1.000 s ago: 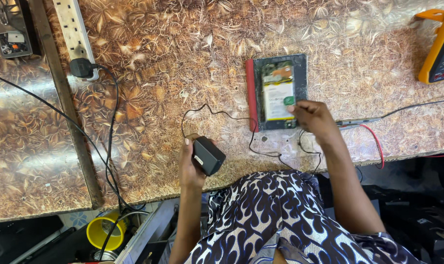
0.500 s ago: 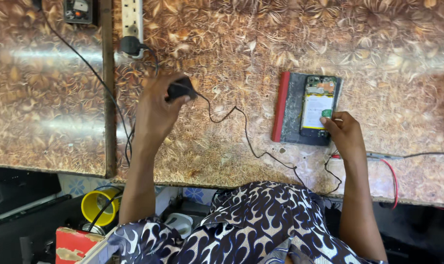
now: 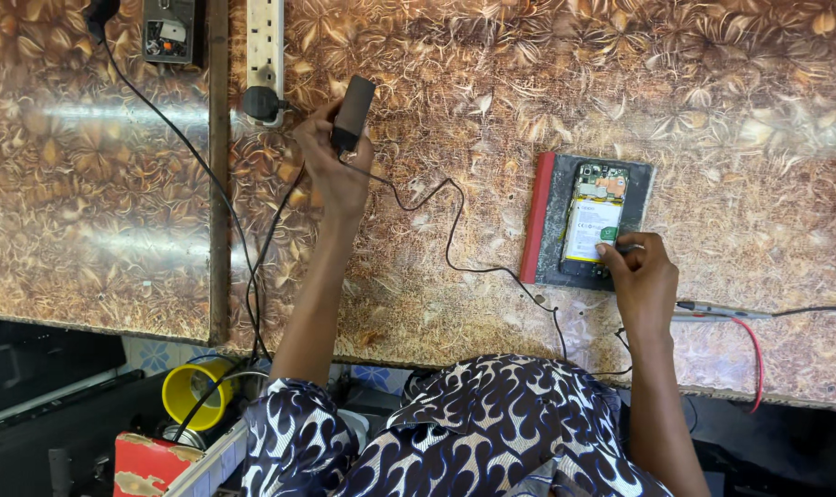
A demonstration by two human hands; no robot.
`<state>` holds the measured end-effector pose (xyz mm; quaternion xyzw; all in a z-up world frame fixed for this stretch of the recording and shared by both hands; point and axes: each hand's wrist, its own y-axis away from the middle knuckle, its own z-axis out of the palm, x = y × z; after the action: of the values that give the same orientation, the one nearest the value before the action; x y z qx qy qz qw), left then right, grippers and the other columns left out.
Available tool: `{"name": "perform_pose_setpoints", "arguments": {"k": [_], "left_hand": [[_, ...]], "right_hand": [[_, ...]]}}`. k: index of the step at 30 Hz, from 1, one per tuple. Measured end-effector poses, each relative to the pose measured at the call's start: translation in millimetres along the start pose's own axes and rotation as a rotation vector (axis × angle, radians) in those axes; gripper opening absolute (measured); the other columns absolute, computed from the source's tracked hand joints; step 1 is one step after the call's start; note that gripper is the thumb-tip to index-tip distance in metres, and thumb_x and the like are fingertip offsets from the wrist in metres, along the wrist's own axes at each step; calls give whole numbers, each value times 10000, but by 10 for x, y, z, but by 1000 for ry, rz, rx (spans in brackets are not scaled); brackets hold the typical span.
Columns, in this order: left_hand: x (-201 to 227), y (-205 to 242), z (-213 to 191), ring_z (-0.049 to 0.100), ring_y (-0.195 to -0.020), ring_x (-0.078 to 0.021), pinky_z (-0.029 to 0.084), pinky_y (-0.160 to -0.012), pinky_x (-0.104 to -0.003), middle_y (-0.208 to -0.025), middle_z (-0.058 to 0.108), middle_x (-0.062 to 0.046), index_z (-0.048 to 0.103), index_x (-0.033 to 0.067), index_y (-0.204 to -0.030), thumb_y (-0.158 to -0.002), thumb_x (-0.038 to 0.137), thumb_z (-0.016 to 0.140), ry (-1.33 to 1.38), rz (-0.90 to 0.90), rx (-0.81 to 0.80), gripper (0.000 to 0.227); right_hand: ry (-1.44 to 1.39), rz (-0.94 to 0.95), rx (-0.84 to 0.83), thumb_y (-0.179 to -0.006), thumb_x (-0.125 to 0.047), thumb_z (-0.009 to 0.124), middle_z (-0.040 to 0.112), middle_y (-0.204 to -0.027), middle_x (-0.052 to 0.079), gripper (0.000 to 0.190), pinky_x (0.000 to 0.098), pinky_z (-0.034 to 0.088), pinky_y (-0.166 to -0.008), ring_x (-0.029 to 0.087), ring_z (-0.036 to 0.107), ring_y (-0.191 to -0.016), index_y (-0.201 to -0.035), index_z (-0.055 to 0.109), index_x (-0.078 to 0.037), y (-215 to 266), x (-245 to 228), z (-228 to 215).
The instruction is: The person uses a multimeter to test the electrical connections on a disassembled mobile phone. They connect the multimeter probes to various points on the phone's motherboard and battery, observing the readings on the multimeter's display.
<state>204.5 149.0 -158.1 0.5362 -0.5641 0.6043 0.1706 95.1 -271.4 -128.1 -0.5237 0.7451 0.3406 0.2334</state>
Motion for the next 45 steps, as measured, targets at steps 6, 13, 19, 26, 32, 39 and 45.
{"name": "perform_pose_setpoints", "arguments": {"k": [6,13,19,26,32,39,45], "left_hand": [[-23,242,26,541,-1269,-426,512,-1035,-509,-1122,473,-94,417,147,-1436,-879,-136,688,-258,-32,-11,680],[226,366,-145,291,-1490,-442,350,-1204,-588,-1532,388,-179,494,52,-1269,-898,-163,565,-626,141,-309,434],[918,221,-234,165,-1522,-491,184,-1205,-649,-1643,247,-274,376,50,-1583,-724,-94,638,-1000,-236,-836,910],[647,-79,143,294,-1468,-461,313,-1139,-609,-1550,380,-269,344,63,-1599,-848,131,818,-984,-44,-760,890],[29,-446,-5,406,-1352,-483,408,-1057,-603,-1425,448,-273,483,65,-1503,-706,207,935,-954,93,-988,928],[588,-1449,-416,494,-1301,-401,409,-1138,-578,-1446,361,-241,425,30,-1402,-832,21,896,-520,-174,-669,740],[-48,-1856,-938,534,-1210,-408,493,-974,-485,-1317,494,-275,397,23,-1440,-1040,-156,754,-153,181,-565,565]], "right_hand": [[-10,-14,-3,-1017,-212,807,578,-616,92,284,364,374,-588,229,500,-549,-1145,644,-18,-76,175,24],[-10,-32,7,-1044,-198,791,584,-620,104,263,368,374,-598,235,495,-555,-1142,634,-11,-48,146,28],[17,-59,23,-1046,-209,798,591,-630,101,271,372,389,-606,244,517,-559,-1154,633,-23,-42,192,51],[-28,-53,52,-1043,-183,775,611,-687,118,236,386,401,-636,250,536,-620,-1174,643,-38,38,319,87],[-208,7,40,-1041,-66,713,594,-741,74,150,306,371,-603,150,465,-652,-1186,674,-55,98,372,47],[-533,104,-36,-959,89,473,502,-900,5,391,264,372,-660,113,442,-743,-1290,583,-89,159,237,-204],[-705,137,4,-855,151,344,493,-853,20,518,244,292,-616,95,413,-732,-1240,597,-85,129,507,-224]]}}
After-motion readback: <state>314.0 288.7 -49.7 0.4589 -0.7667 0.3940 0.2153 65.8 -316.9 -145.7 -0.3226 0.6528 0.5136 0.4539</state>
